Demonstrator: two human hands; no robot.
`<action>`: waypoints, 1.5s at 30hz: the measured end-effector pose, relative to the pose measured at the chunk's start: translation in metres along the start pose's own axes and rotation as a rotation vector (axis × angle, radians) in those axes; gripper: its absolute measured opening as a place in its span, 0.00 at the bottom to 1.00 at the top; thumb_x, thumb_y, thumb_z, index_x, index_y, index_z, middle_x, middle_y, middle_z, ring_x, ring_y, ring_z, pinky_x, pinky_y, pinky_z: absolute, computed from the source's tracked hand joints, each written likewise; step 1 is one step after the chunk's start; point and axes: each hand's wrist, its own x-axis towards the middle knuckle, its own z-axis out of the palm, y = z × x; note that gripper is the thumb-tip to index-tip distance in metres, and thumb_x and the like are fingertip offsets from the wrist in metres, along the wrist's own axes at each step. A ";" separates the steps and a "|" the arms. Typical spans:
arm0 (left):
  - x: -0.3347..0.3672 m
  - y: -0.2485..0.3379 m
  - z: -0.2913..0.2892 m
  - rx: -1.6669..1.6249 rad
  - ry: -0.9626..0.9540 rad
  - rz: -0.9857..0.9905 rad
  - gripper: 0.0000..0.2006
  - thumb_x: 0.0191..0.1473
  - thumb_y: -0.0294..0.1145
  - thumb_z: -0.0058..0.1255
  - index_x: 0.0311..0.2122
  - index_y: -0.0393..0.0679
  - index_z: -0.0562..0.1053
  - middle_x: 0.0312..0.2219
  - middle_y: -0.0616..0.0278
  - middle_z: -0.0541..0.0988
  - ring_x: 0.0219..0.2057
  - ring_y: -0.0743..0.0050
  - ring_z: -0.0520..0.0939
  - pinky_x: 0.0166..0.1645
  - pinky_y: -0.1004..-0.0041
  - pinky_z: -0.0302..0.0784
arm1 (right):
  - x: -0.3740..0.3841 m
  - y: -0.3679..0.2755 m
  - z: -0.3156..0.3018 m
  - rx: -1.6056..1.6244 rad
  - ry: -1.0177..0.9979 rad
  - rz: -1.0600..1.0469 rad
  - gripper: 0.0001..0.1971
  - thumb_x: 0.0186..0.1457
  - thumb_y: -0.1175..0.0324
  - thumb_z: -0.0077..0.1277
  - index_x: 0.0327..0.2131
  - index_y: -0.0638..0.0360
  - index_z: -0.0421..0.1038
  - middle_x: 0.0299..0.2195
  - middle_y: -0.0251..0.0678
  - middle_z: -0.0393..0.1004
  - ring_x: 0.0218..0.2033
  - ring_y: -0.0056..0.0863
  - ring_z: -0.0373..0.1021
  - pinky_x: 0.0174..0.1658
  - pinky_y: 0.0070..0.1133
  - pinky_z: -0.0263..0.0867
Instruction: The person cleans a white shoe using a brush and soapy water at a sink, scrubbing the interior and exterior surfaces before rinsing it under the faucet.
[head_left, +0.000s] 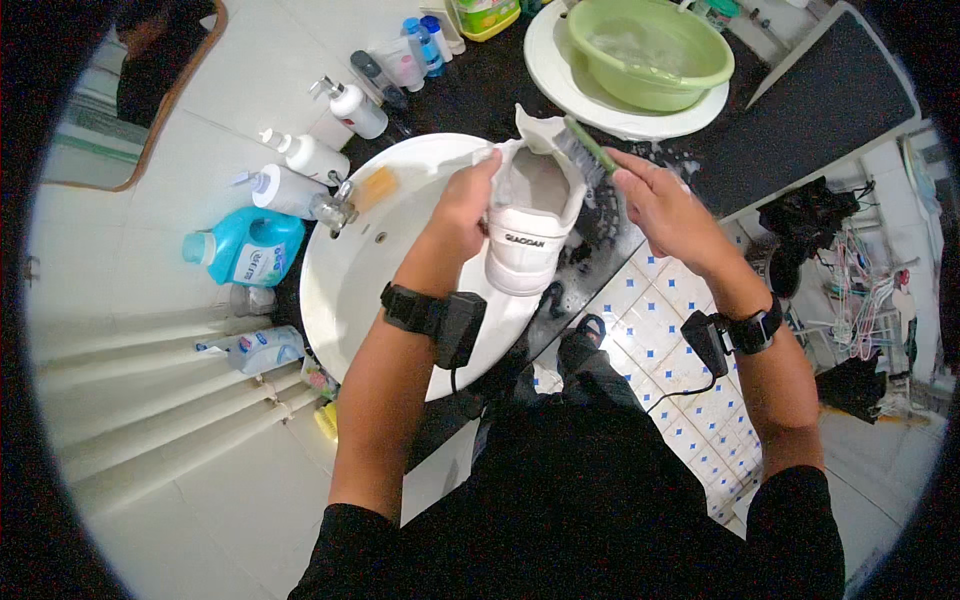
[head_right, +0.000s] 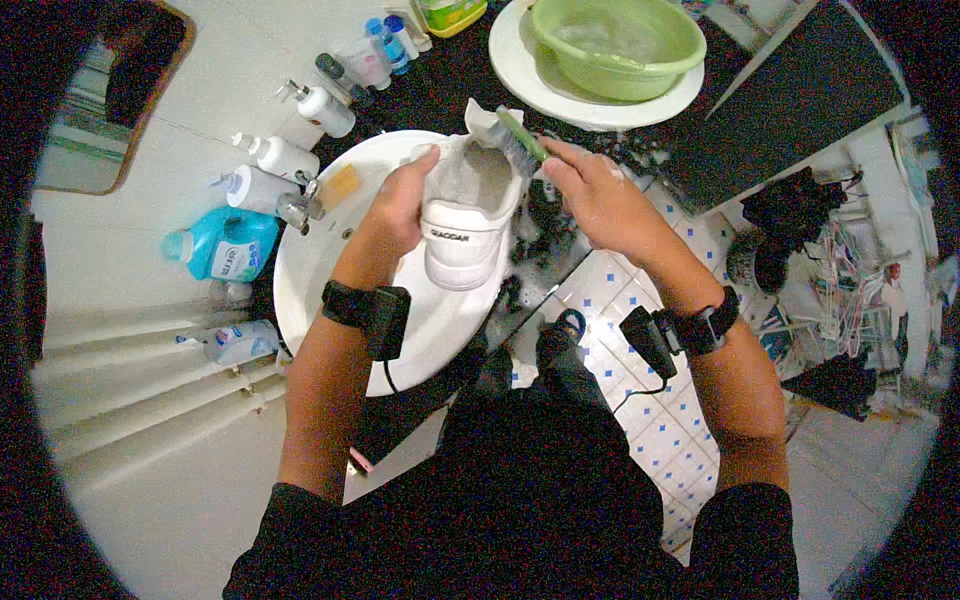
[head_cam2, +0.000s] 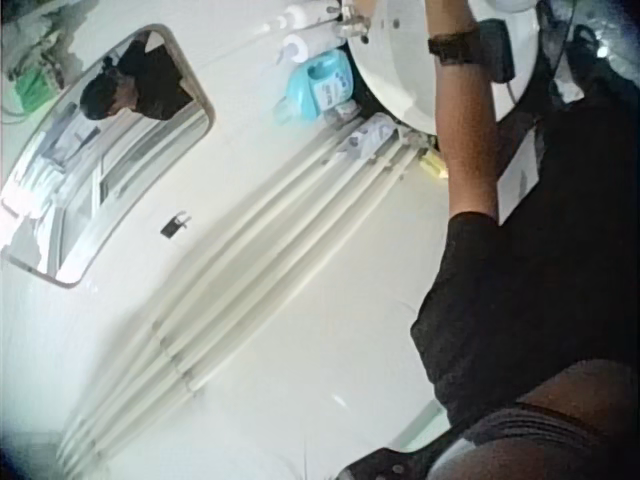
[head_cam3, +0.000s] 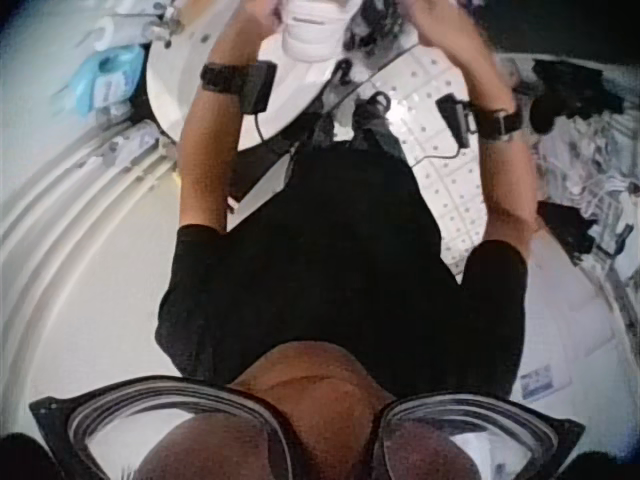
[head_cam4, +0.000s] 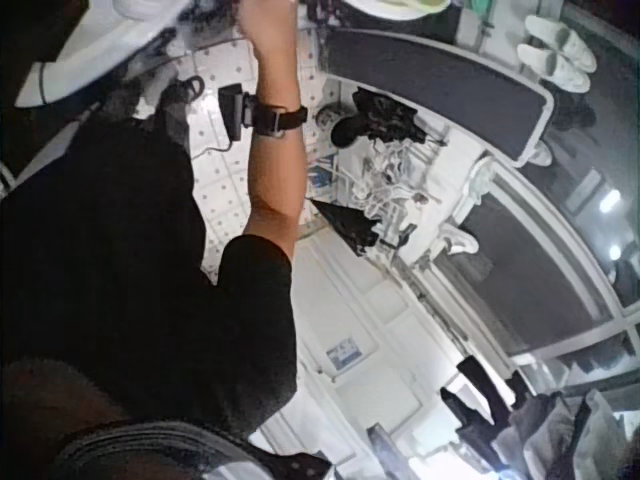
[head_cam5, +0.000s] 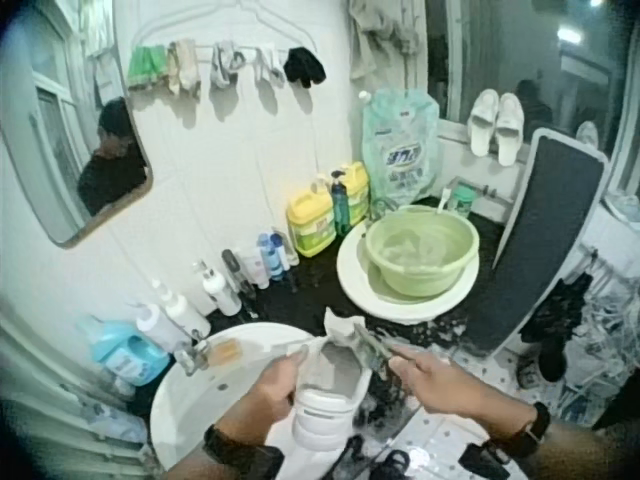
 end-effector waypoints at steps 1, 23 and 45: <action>-0.007 0.004 -0.003 -0.084 -0.056 -0.009 0.23 0.61 0.46 0.37 0.52 0.37 0.66 0.45 0.53 0.75 0.44 0.62 0.78 0.50 0.63 0.74 | 0.003 -0.001 0.003 0.096 0.041 0.019 0.23 0.62 0.58 0.37 0.58 0.55 0.59 0.17 0.24 0.57 0.11 0.12 0.53 0.11 0.14 0.54; -0.126 -0.090 -0.176 -0.625 0.384 -0.077 0.24 0.39 0.30 0.41 0.45 0.32 0.66 0.37 0.49 0.73 0.38 0.58 0.78 0.44 0.63 0.77 | 0.140 -0.005 0.220 0.607 -0.299 0.287 0.09 0.57 0.67 0.46 0.38 0.60 0.65 0.20 0.27 0.62 0.15 0.17 0.58 0.21 0.18 0.57; -0.131 -0.118 -0.186 -0.615 0.526 -0.156 0.20 0.42 0.32 0.45 0.43 0.35 0.67 0.35 0.55 0.73 0.38 0.61 0.76 0.45 0.63 0.75 | 0.149 -0.031 0.287 0.809 -0.303 0.162 0.09 0.54 0.68 0.47 0.37 0.58 0.72 0.28 0.31 0.72 0.19 0.16 0.60 0.23 0.19 0.59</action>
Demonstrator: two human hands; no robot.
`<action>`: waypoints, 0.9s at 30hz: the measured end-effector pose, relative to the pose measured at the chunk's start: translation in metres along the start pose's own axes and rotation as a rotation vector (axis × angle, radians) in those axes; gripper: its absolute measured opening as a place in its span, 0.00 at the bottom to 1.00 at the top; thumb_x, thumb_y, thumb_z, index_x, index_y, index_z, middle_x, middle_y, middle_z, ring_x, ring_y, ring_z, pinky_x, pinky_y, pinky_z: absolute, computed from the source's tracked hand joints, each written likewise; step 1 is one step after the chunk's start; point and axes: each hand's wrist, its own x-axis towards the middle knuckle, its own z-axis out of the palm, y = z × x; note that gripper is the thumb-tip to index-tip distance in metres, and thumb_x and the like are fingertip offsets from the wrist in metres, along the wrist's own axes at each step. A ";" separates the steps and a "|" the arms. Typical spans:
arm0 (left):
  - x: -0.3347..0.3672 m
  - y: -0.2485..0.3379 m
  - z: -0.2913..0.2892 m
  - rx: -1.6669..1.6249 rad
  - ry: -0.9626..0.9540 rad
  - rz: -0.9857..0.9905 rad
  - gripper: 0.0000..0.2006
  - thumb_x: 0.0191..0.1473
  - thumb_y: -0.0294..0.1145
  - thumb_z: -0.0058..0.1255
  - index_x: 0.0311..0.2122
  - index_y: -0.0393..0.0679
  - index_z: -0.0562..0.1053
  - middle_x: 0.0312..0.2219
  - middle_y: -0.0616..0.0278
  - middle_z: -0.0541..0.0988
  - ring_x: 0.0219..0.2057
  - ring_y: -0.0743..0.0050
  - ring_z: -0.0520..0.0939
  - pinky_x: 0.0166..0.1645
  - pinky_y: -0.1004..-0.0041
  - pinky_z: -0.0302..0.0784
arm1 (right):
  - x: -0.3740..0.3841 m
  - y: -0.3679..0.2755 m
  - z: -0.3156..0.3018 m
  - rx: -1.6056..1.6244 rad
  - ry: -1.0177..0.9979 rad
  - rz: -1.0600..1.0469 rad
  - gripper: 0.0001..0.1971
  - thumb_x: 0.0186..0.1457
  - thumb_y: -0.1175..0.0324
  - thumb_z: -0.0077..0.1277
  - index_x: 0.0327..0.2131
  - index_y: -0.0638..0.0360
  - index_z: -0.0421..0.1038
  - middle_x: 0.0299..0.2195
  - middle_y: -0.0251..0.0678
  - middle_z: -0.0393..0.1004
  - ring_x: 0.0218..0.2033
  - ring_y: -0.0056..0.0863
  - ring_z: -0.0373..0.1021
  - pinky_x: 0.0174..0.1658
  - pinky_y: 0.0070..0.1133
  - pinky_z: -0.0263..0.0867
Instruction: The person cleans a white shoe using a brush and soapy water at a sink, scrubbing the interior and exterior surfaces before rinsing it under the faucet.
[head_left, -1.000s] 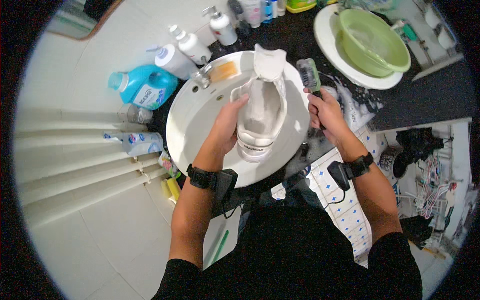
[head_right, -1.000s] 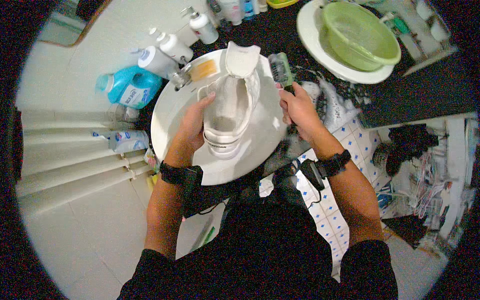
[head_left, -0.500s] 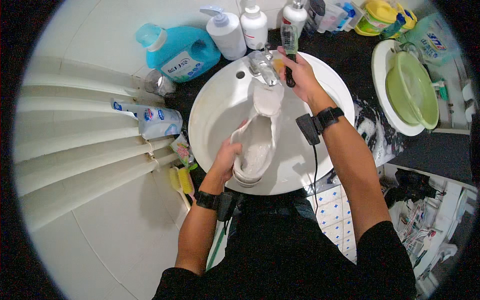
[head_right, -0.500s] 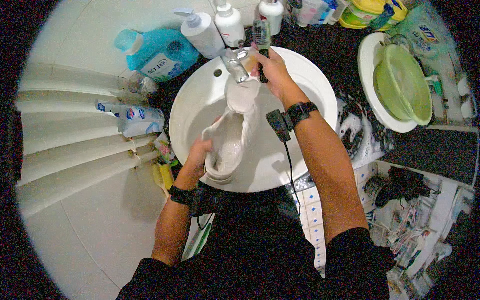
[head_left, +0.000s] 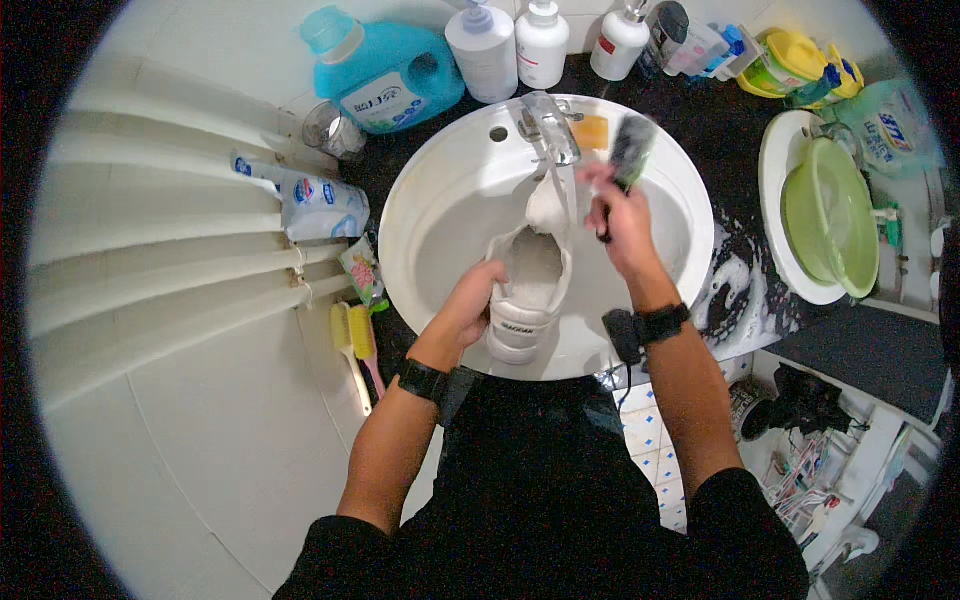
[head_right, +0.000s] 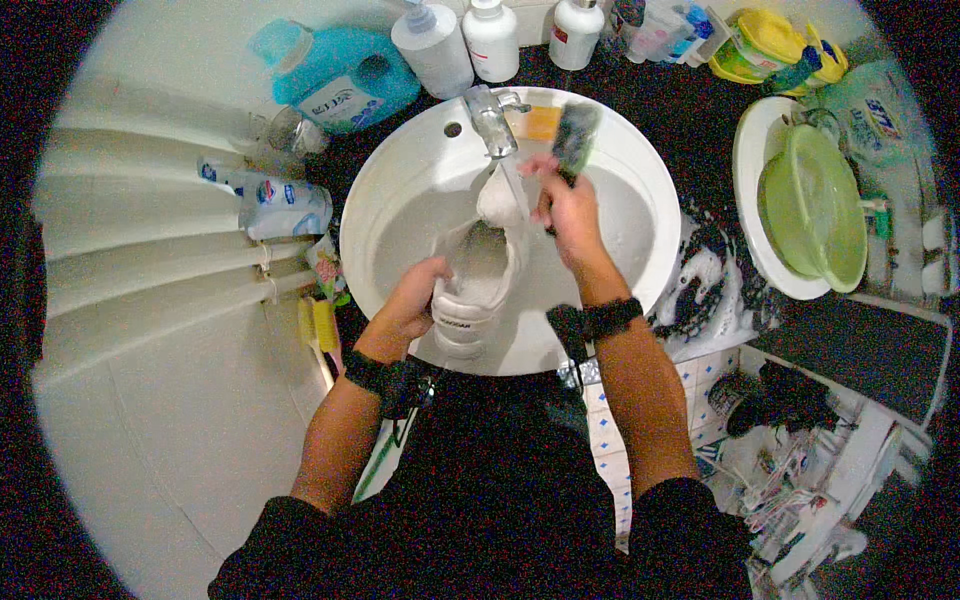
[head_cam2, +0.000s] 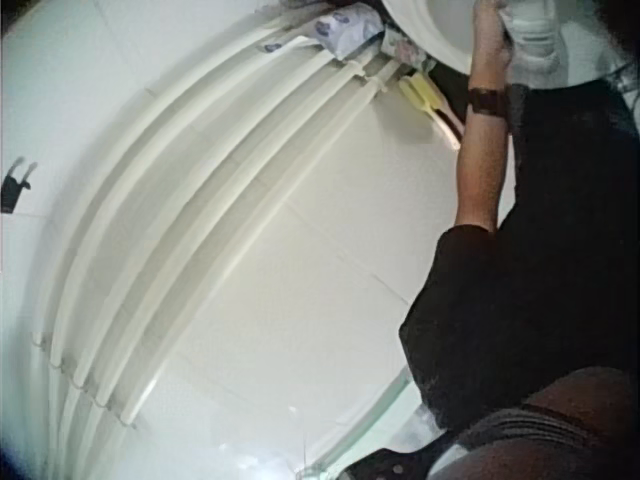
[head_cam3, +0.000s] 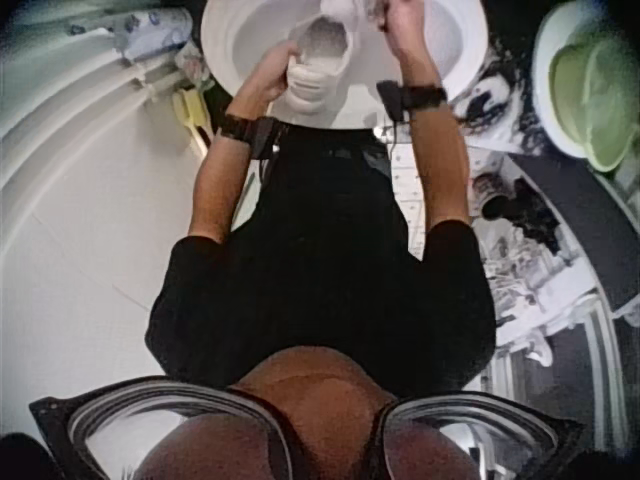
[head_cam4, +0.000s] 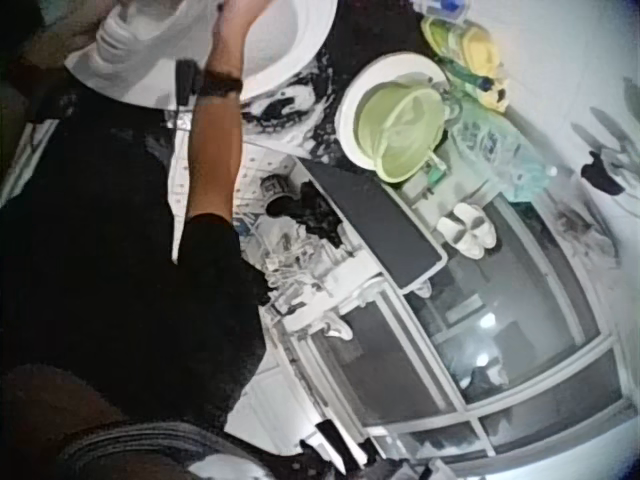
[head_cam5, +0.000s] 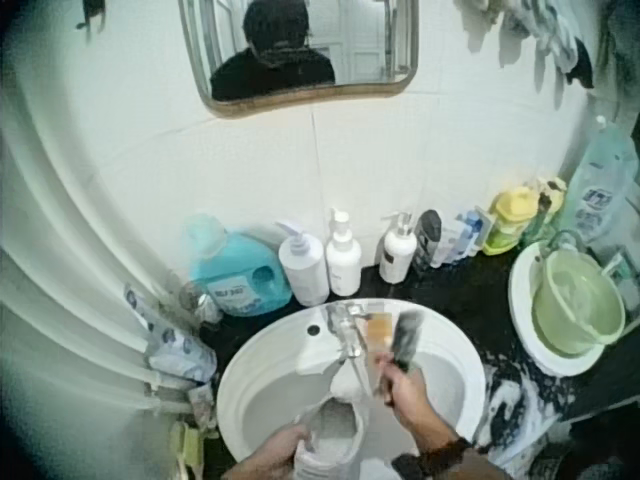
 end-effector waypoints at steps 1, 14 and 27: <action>0.009 -0.008 -0.005 0.023 0.018 -0.003 0.19 0.41 0.31 0.45 0.42 0.36 0.67 0.35 0.55 0.73 0.38 0.61 0.76 0.46 0.63 0.74 | -0.008 0.007 -0.005 -0.259 0.017 0.063 0.09 0.53 0.67 0.48 0.35 0.59 0.72 0.29 0.31 0.73 0.20 0.16 0.62 0.24 0.18 0.60; -0.008 -0.034 0.009 0.053 -0.073 0.046 0.31 0.41 0.27 0.40 0.56 0.42 0.59 0.40 0.57 0.70 0.41 0.64 0.73 0.48 0.65 0.71 | 0.000 0.020 0.004 -0.404 -0.219 0.074 0.13 0.48 0.66 0.53 0.35 0.65 0.69 0.20 0.33 0.70 0.20 0.21 0.65 0.26 0.20 0.62; -0.025 -0.030 0.015 0.034 -0.172 0.154 0.34 0.41 0.23 0.37 0.59 0.43 0.57 0.47 0.58 0.70 0.45 0.68 0.73 0.51 0.71 0.70 | 0.020 0.014 -0.001 -0.502 -0.255 0.045 0.20 0.54 0.56 0.46 0.40 0.65 0.70 0.30 0.38 0.72 0.30 0.24 0.69 0.30 0.21 0.65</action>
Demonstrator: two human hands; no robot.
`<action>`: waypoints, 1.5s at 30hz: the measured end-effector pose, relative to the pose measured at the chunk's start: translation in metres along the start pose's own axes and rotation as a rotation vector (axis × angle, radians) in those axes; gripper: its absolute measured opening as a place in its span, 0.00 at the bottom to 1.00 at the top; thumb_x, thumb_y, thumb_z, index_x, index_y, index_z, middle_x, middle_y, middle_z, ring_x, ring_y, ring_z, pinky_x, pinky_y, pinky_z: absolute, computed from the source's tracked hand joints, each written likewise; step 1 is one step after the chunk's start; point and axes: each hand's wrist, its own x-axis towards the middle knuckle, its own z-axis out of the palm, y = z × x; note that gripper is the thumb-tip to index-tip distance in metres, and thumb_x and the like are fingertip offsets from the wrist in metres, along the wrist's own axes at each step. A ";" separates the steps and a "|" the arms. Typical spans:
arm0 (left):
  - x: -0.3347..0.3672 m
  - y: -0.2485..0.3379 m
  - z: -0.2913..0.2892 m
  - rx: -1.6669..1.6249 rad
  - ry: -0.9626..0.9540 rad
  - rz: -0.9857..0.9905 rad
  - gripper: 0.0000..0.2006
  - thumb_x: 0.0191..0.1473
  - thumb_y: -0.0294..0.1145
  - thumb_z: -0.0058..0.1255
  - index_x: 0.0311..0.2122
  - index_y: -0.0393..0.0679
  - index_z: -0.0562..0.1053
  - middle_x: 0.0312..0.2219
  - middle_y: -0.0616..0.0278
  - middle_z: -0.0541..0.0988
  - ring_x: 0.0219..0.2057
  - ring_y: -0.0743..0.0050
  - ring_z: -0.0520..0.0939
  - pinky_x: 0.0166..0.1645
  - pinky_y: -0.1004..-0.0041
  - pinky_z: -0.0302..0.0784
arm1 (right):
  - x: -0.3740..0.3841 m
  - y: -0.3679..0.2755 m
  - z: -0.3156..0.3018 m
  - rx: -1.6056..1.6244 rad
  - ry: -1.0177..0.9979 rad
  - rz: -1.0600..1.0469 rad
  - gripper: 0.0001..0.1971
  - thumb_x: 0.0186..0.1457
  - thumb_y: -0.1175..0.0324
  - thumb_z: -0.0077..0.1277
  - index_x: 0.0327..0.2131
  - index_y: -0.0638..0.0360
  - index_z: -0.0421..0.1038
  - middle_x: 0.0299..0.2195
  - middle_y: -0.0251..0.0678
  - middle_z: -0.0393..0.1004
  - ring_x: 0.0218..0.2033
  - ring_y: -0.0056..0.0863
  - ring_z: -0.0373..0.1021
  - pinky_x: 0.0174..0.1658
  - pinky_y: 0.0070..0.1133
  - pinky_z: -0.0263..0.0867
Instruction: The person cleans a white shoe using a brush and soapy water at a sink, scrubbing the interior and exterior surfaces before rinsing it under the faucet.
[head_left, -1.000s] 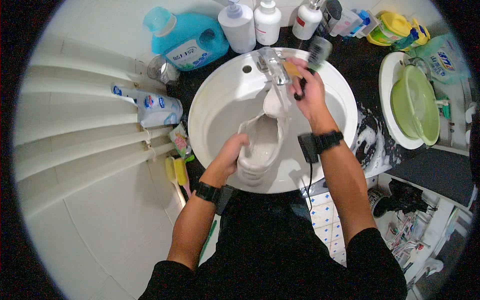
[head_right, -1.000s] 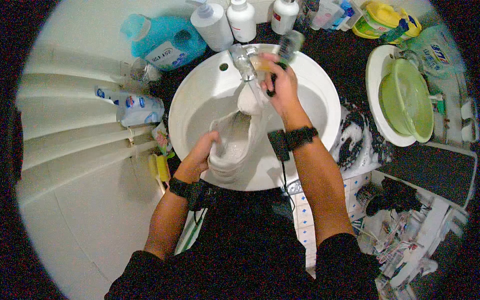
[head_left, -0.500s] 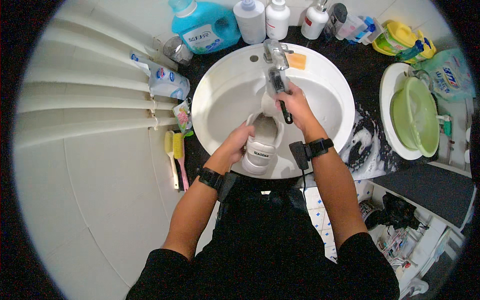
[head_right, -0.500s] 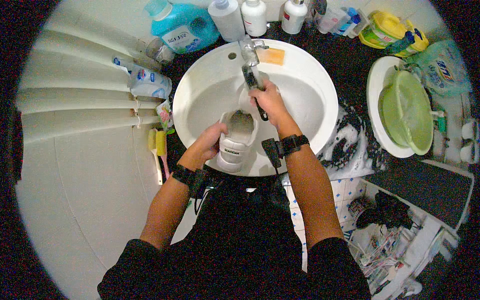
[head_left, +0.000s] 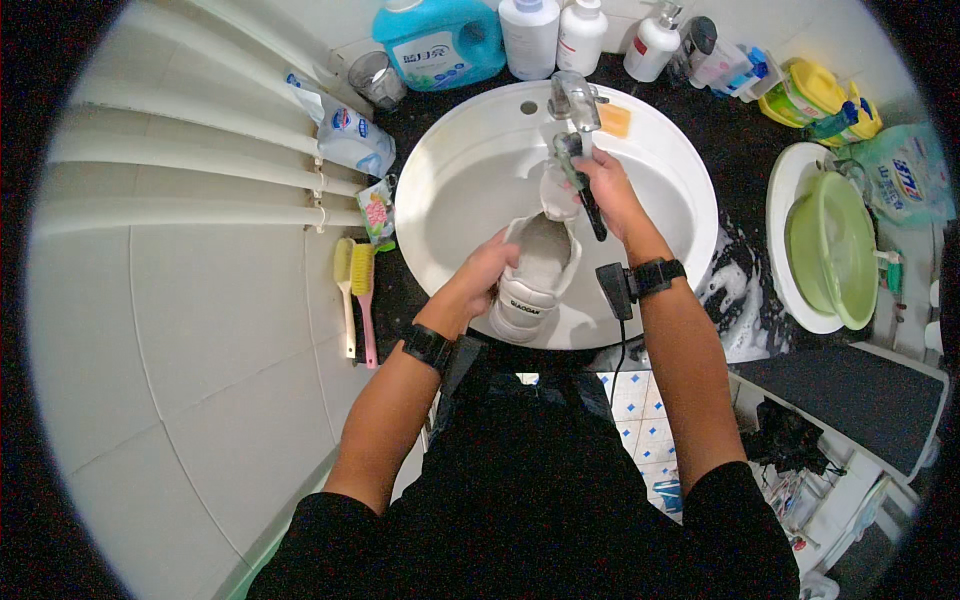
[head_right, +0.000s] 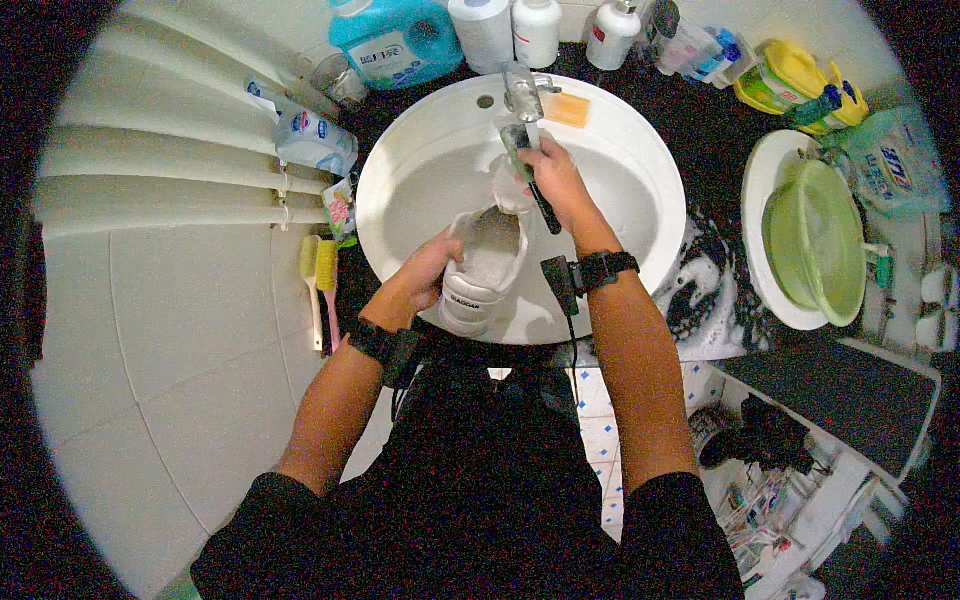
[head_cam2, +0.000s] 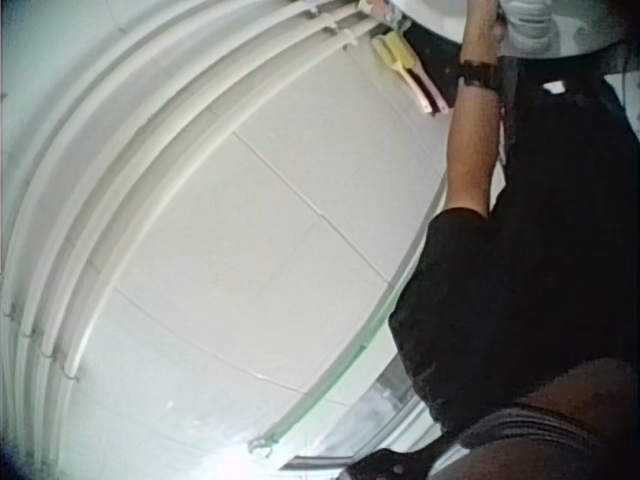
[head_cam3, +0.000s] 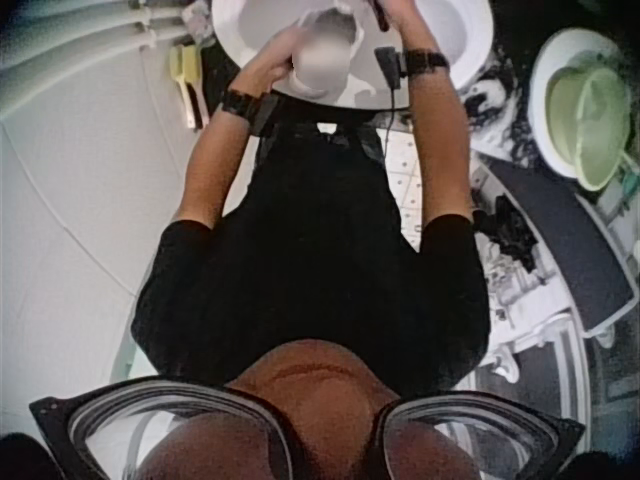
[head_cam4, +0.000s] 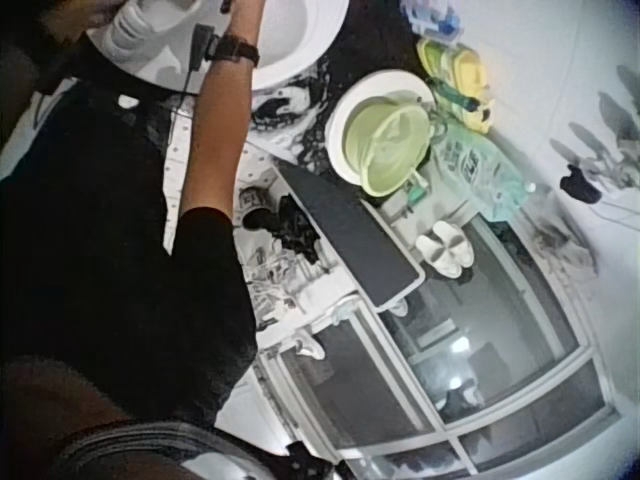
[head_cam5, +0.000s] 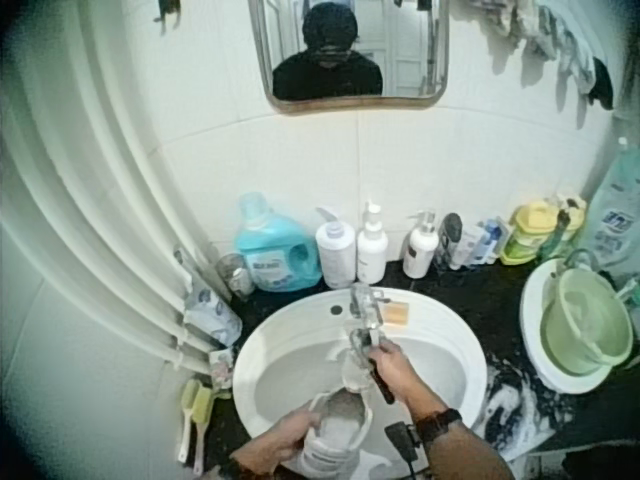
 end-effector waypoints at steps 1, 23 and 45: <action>0.000 0.000 -0.003 -0.002 0.004 0.002 0.34 0.41 0.23 0.37 0.59 0.43 0.57 0.47 0.58 0.70 0.45 0.68 0.73 0.51 0.71 0.70 | -0.001 -0.004 0.002 -0.012 -0.004 0.056 0.22 0.54 0.55 0.46 0.44 0.66 0.68 0.34 0.40 0.73 0.32 0.25 0.69 0.31 0.22 0.66; 0.018 0.003 -0.017 0.001 -0.041 -0.035 0.33 0.40 0.22 0.37 0.58 0.40 0.60 0.43 0.57 0.72 0.43 0.69 0.75 0.49 0.72 0.72 | 0.008 -0.030 0.010 -0.169 0.015 0.030 0.16 0.59 0.56 0.42 0.39 0.59 0.68 0.25 0.33 0.72 0.21 0.19 0.67 0.23 0.18 0.64; 0.017 0.002 -0.012 -0.033 0.014 -0.022 0.34 0.40 0.22 0.37 0.59 0.41 0.59 0.42 0.59 0.71 0.41 0.70 0.74 0.48 0.72 0.72 | 0.030 -0.016 -0.094 -1.063 0.429 -0.484 0.21 0.51 0.67 0.51 0.49 0.63 0.65 0.44 0.50 0.68 0.44 0.44 0.66 0.49 0.31 0.63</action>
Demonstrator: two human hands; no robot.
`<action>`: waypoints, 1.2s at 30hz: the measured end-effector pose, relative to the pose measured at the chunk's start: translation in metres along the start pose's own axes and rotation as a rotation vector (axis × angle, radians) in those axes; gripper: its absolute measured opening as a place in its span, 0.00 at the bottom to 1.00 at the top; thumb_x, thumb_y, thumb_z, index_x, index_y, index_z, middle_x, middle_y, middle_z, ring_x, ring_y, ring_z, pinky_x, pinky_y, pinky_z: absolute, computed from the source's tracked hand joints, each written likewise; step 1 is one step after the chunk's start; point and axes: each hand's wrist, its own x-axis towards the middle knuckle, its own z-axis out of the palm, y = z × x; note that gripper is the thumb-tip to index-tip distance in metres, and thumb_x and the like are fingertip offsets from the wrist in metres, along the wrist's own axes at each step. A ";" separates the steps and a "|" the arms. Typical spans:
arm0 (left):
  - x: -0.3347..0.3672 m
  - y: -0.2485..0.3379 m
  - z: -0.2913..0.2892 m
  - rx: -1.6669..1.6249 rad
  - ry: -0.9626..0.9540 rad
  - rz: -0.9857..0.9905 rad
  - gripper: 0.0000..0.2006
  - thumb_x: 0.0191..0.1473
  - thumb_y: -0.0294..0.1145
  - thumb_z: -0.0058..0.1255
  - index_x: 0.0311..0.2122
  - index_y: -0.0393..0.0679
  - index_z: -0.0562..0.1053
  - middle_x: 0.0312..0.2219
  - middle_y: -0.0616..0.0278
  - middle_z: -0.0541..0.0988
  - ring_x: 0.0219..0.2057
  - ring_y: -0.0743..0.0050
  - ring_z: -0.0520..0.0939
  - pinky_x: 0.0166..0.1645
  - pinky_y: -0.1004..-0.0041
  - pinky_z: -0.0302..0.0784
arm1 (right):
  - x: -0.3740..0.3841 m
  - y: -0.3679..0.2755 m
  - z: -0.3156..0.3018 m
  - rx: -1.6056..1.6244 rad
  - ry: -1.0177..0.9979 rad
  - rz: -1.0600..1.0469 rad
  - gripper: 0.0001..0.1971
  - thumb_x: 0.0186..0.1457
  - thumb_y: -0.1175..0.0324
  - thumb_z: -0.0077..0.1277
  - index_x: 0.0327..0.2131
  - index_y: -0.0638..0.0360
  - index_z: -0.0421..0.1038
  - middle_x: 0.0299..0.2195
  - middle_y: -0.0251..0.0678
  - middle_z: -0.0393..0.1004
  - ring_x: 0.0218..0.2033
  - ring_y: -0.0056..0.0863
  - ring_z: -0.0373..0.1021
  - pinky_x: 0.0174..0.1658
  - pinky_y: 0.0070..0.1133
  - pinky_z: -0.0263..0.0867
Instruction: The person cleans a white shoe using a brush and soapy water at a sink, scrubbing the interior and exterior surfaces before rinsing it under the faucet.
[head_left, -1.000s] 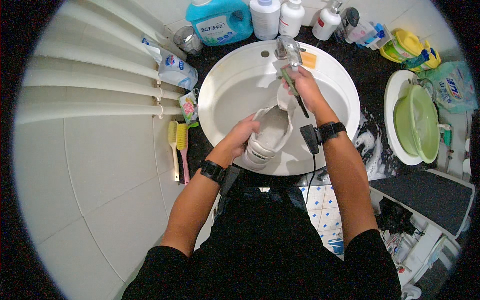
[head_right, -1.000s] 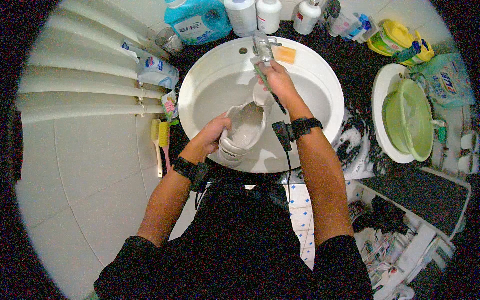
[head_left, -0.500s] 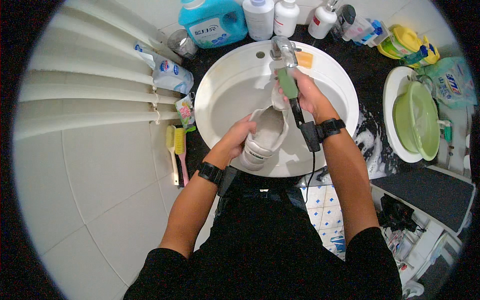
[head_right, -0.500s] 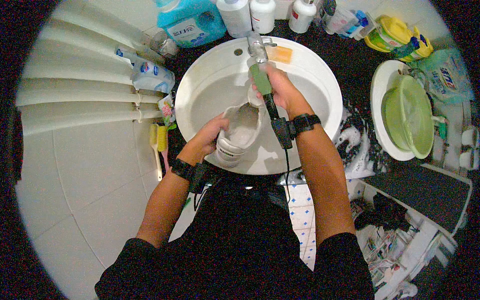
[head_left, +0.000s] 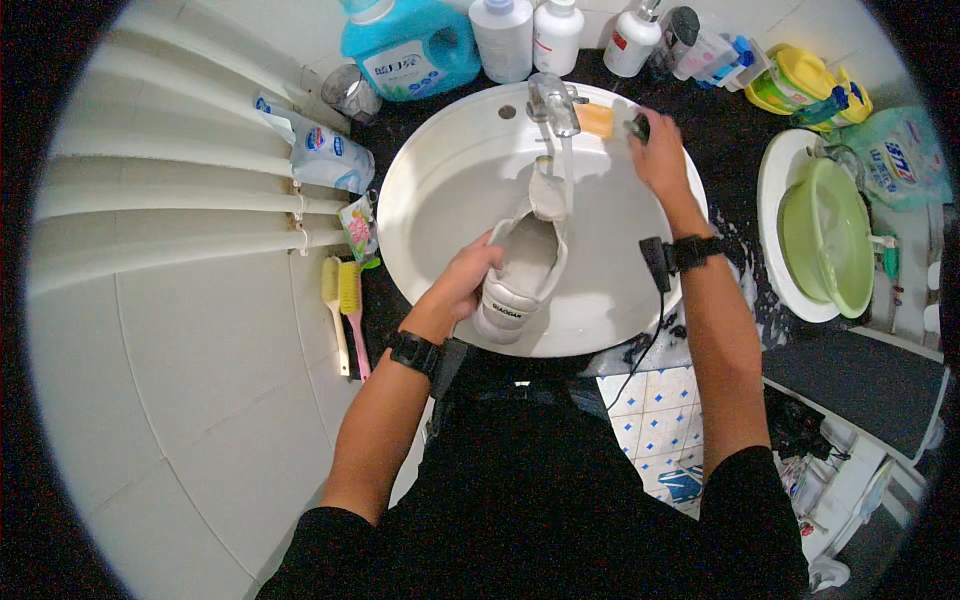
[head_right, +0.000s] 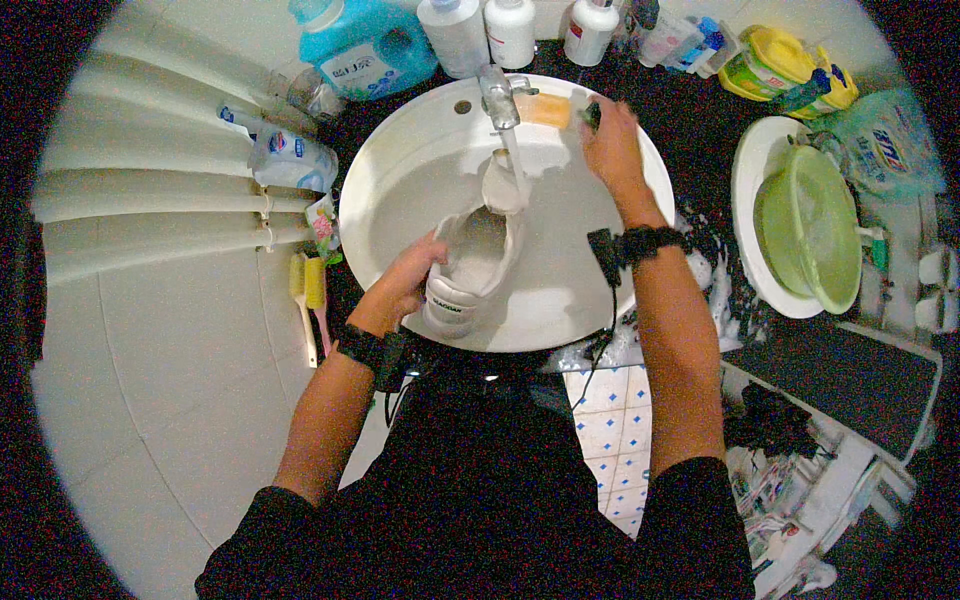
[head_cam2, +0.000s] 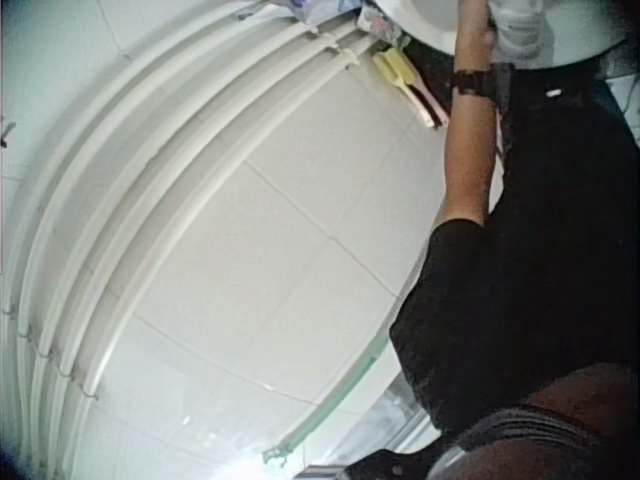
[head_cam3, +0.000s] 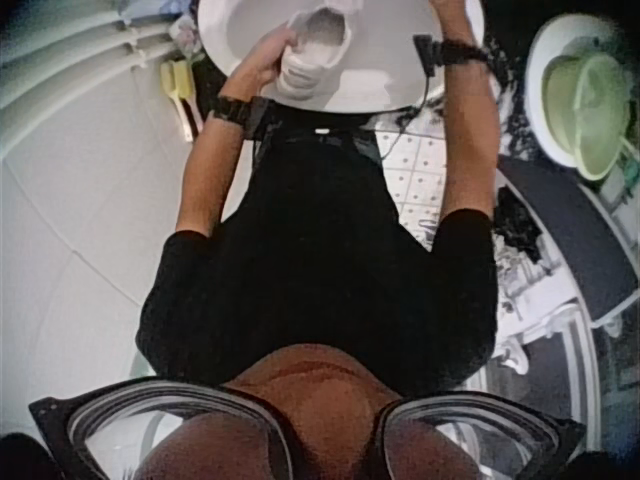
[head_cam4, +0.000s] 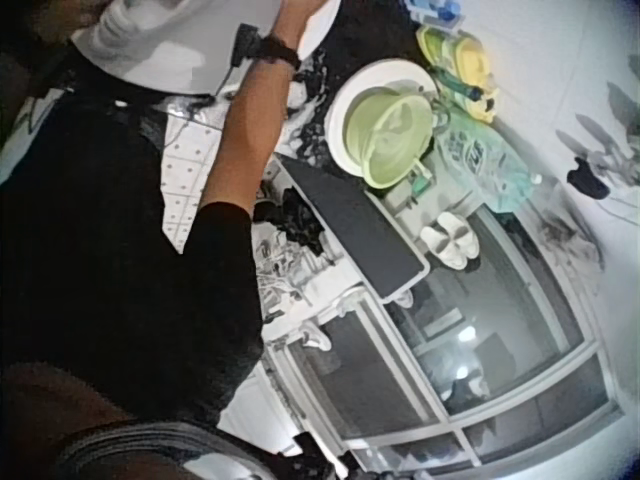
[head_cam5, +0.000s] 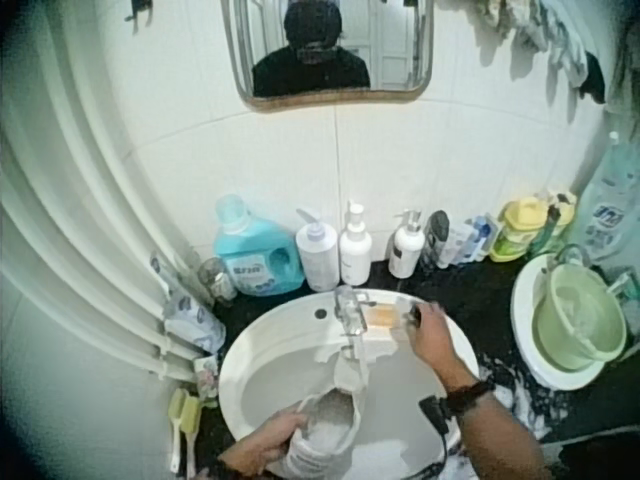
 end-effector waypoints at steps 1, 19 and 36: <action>-0.002 0.002 0.004 0.001 0.000 -0.001 0.34 0.40 0.22 0.37 0.59 0.41 0.59 0.42 0.59 0.71 0.41 0.70 0.74 0.48 0.72 0.72 | 0.004 0.002 -0.004 -0.122 0.035 -0.034 0.23 0.48 0.71 0.52 0.50 0.62 0.65 0.46 0.50 0.65 0.48 0.46 0.62 0.51 0.32 0.61; -0.026 0.012 0.011 0.193 0.051 0.000 0.35 0.37 0.22 0.37 0.59 0.38 0.60 0.46 0.58 0.71 0.45 0.70 0.74 0.50 0.74 0.72 | -0.059 -0.003 0.022 0.280 0.084 -0.019 0.23 0.53 0.67 0.51 0.51 0.65 0.62 0.50 0.51 0.65 0.56 0.45 0.57 0.61 0.35 0.49; -0.032 0.004 -0.015 0.245 -0.015 0.030 0.35 0.36 0.20 0.36 0.58 0.39 0.64 0.44 0.59 0.74 0.40 0.74 0.76 0.42 0.79 0.74 | -0.072 -0.077 0.049 1.818 -0.298 0.791 0.18 0.53 0.78 0.46 0.49 0.65 0.63 0.43 0.45 0.70 0.43 0.37 0.71 0.47 0.31 0.70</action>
